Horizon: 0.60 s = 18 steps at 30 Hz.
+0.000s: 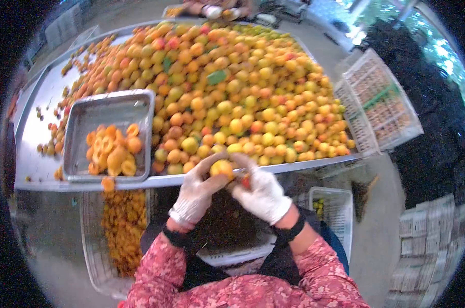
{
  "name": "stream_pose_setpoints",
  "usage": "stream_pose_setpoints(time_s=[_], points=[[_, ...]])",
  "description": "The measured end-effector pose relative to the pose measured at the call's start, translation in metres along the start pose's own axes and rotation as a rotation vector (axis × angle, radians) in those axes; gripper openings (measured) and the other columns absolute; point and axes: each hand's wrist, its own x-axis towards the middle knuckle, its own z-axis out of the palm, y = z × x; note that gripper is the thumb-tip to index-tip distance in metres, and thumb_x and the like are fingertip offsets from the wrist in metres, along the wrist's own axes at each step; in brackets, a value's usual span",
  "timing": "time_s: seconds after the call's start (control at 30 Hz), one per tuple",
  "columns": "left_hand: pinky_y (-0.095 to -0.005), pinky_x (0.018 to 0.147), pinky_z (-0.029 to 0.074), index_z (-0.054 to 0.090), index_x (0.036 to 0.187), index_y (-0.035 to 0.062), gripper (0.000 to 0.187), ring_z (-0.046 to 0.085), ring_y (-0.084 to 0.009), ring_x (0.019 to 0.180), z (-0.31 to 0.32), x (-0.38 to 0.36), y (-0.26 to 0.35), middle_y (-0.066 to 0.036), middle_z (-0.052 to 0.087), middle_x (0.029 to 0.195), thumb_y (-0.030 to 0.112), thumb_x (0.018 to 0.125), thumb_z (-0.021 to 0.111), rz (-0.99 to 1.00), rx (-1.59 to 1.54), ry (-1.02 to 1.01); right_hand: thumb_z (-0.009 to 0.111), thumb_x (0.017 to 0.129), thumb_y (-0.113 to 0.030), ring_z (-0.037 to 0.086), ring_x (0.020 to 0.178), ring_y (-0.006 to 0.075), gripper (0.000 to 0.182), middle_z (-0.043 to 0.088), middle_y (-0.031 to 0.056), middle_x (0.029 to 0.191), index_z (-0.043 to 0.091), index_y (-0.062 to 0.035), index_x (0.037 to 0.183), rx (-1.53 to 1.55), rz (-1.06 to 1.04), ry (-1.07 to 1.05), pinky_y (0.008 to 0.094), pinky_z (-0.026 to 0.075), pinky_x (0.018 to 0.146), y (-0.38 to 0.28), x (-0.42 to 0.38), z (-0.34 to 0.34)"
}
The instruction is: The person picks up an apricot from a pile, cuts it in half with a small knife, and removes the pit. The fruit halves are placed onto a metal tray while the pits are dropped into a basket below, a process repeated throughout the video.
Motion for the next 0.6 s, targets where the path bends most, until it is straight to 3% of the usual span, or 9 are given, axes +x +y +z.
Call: stream_pose_setpoints(time_s=[0.07, 0.2, 0.37, 0.43, 0.47, 0.6], points=[[-0.0274, 0.088, 0.048, 0.056, 0.124, -0.0033, 0.051, 0.06, -0.0144, 0.098, 0.0, 0.008, -0.013, -0.008, 0.063, 0.106, 0.02, 0.082, 0.074, 0.124, 0.012, 0.041, 0.074, 0.078, -0.006, 0.064, 0.105, 0.0198, 0.062, 0.065, 0.0166, 0.115, 0.046, 0.0, 0.133, 0.123, 0.109, -0.016, 0.0312, 0.051, 0.089, 0.007, 0.005, -0.001], [-0.029, 0.087, 0.048, 0.057, 0.121, -0.0023, 0.048, 0.06, -0.0146, 0.098, 0.003, 0.016, -0.021, -0.009, 0.064, 0.106, 0.021, 0.083, 0.074, 0.05, -0.092, 0.06, 0.081, 0.071, -0.004, 0.061, 0.109, 0.0153, 0.071, 0.062, 0.0117, 0.122, 0.047, 0.0013, 0.133, 0.288, 0.228, -0.08, 0.0296, 0.05, 0.092, 0.005, 0.018, -0.01], [-0.0305, 0.084, 0.049, 0.057, 0.121, -0.0017, 0.043, 0.061, -0.0161, 0.096, 0.01, 0.025, -0.017, -0.011, 0.065, 0.106, 0.023, 0.087, 0.068, 0.001, -0.134, 0.026, 0.084, 0.067, -0.007, 0.062, 0.109, 0.0186, 0.071, 0.064, 0.0126, 0.121, 0.052, 0.0011, 0.131, 0.254, 0.017, -0.116, 0.0317, 0.048, 0.095, 0.029, 0.034, -0.012], [-0.0317, 0.082, 0.05, 0.056, 0.122, -0.002, 0.041, 0.062, -0.0182, 0.093, 0.012, 0.029, -0.015, -0.014, 0.066, 0.103, 0.025, 0.091, 0.062, 0.082, 0.196, 0.074, 0.086, 0.065, -0.014, 0.063, 0.109, 0.0206, 0.07, 0.065, 0.015, 0.118, 0.056, -0.0003, 0.127, 0.138, -0.075, -0.149, 0.0326, 0.049, 0.094, 0.039, 0.042, -0.014], [-0.0319, 0.084, 0.048, 0.053, 0.124, -0.0058, 0.041, 0.061, -0.0214, 0.096, 0.016, 0.029, -0.013, -0.016, 0.062, 0.103, 0.021, 0.093, 0.056, 0.068, 0.189, 0.063, 0.087, 0.064, -0.016, 0.064, 0.108, 0.0229, 0.069, 0.065, 0.0156, 0.117, 0.057, -0.0008, 0.125, 0.06, -0.119, -0.162, 0.0328, 0.049, 0.094, 0.046, 0.045, -0.015], [-0.0361, 0.085, 0.048, 0.054, 0.123, -0.0045, 0.041, 0.063, -0.0291, 0.098, 0.019, 0.037, -0.039, -0.022, 0.063, 0.105, 0.026, 0.095, 0.054, 0.143, 0.421, 0.135, 0.089, 0.061, -0.015, 0.066, 0.102, 0.0232, 0.068, 0.067, 0.0146, 0.112, 0.059, -0.0019, 0.121, 0.133, -0.112, -0.227, 0.0341, 0.051, 0.09, 0.059, 0.054, -0.018]])
